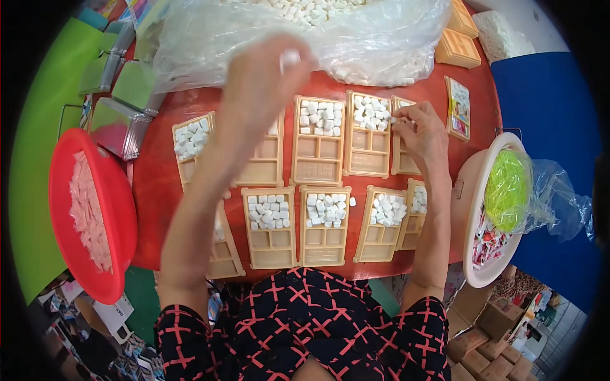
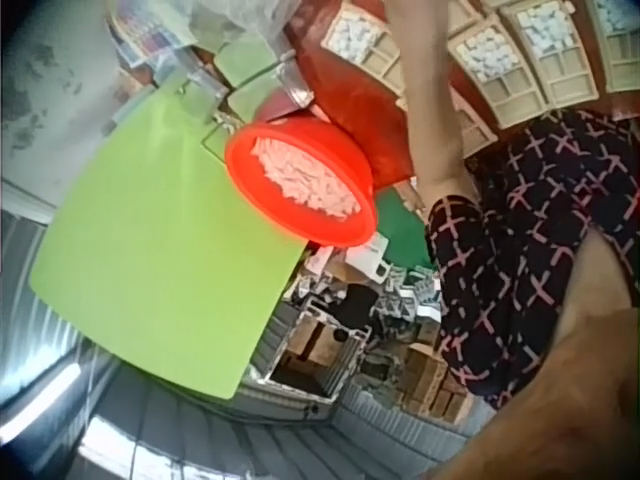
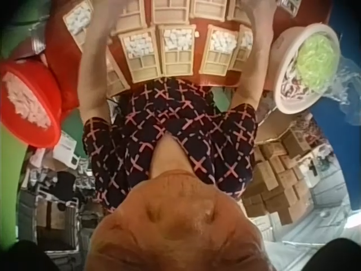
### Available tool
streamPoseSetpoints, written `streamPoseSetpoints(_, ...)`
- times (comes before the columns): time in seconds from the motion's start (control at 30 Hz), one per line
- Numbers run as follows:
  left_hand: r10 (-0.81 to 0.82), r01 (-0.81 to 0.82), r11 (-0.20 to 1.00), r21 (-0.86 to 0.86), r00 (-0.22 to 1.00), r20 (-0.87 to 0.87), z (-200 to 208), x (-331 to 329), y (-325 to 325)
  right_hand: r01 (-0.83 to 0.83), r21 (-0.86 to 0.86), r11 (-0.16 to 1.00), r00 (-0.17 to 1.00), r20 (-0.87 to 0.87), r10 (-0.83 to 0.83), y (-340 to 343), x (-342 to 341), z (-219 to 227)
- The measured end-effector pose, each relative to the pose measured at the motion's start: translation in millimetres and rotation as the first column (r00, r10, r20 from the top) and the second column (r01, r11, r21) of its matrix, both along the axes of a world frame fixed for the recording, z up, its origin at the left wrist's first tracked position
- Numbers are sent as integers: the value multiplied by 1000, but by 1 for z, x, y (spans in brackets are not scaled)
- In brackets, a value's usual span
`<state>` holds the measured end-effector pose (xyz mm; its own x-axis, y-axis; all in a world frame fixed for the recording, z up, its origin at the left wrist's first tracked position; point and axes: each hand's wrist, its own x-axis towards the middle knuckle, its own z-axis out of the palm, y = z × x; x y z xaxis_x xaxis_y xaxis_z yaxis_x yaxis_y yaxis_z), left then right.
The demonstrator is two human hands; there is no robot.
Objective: Packaging small white cubes and various colored packets into partitioned plastic trays.
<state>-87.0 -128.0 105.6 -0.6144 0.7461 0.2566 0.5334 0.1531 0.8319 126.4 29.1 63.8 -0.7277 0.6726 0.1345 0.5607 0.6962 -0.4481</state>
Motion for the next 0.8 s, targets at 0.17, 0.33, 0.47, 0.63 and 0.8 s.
streamPoseSetpoints(0.17, 36, -53, 998, -25, 896, -443, 19, -26, 22, -51, 46, 998, 998, -33, 53, 3, 3, -19)
streamPoseSetpoints(0.33, 54, -83, 996, -16, 764, -643, 21, -8, -10, -60, -414, 908, 997, -72, 33, -22, 20, 25)
streamPoseSetpoints(0.47, -30, 57, 997, 45, 891, -454, -5, 22, -69, -315, -375, 872, 947, -183, 263, -73, 30, 24)
streamPoseSetpoints(0.63, 174, -194, 981, -30, 931, -322, -29, 38, -141, -324, -52, 944, 932, 154, 329, -107, 33, 13)
streamPoseSetpoints(0.8, 184, -233, 966, -111, 924, -335, -28, 78, -191, -328, 39, 944, 928, 202, 314, -118, 30, 12)
